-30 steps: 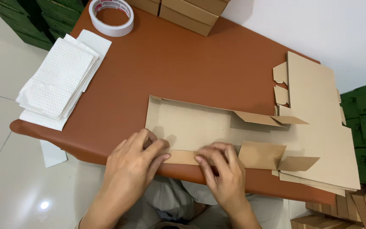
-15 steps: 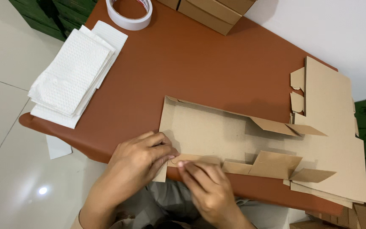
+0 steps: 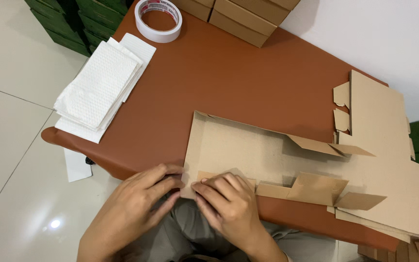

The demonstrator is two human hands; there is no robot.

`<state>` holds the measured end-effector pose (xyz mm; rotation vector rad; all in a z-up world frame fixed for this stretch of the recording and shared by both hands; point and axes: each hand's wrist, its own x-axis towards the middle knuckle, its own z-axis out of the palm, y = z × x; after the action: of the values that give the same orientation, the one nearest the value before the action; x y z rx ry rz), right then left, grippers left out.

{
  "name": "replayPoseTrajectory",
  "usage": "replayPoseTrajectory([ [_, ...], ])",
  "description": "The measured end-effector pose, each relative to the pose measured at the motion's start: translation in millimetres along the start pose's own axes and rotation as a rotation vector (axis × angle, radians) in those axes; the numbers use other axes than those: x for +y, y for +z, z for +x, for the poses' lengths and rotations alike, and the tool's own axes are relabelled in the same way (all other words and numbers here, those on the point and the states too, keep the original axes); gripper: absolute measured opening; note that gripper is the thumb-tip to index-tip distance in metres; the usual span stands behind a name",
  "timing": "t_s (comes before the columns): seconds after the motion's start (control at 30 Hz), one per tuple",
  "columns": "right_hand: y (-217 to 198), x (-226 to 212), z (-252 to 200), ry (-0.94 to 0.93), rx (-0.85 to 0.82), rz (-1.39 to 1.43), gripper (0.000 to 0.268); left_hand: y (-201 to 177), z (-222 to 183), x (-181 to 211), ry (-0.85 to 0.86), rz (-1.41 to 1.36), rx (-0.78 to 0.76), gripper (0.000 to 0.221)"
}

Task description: The person folds flat cardboard pieces into rectangular boxes by hand, tucking flaps into slots to form the structure. They place a white paper insert into the assembled box, close the lid, and stack the finished box with others on the table.

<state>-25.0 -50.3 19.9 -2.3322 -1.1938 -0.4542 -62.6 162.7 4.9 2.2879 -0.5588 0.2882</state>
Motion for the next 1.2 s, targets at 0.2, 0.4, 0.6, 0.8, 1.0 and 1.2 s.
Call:
replayPoseTrajectory([
  [0.2, 2, -2, 11, 0.186, 0.003, 0.138, 0.007, 14, 5, -5, -0.031, 0.212, 0.050, 0.013],
  [0.4, 9, -5, 8, 0.350, 0.015, 0.154, 0.019, 20, 8, -8, -0.149, 0.125, 0.118, 0.017],
  [0.6, 16, -3, -7, 0.091, 0.020, -0.043, 0.022, 18, 16, -12, -0.158, 0.085, 0.186, 0.008],
  [0.8, 22, -5, -10, -0.016, -0.056, -0.221, 0.030, 17, 12, -21, -0.123, 0.021, 0.112, 0.020],
  [1.0, 22, -6, -17, 0.019, -0.147, -0.272, 0.043, 12, 18, -10, -0.179, 0.044, 0.062, 0.032],
  [1.2, -38, -5, -58, 0.085, 0.010, -0.203, 0.035, 20, 9, -4, -0.266, 0.129, 0.012, 0.060],
])
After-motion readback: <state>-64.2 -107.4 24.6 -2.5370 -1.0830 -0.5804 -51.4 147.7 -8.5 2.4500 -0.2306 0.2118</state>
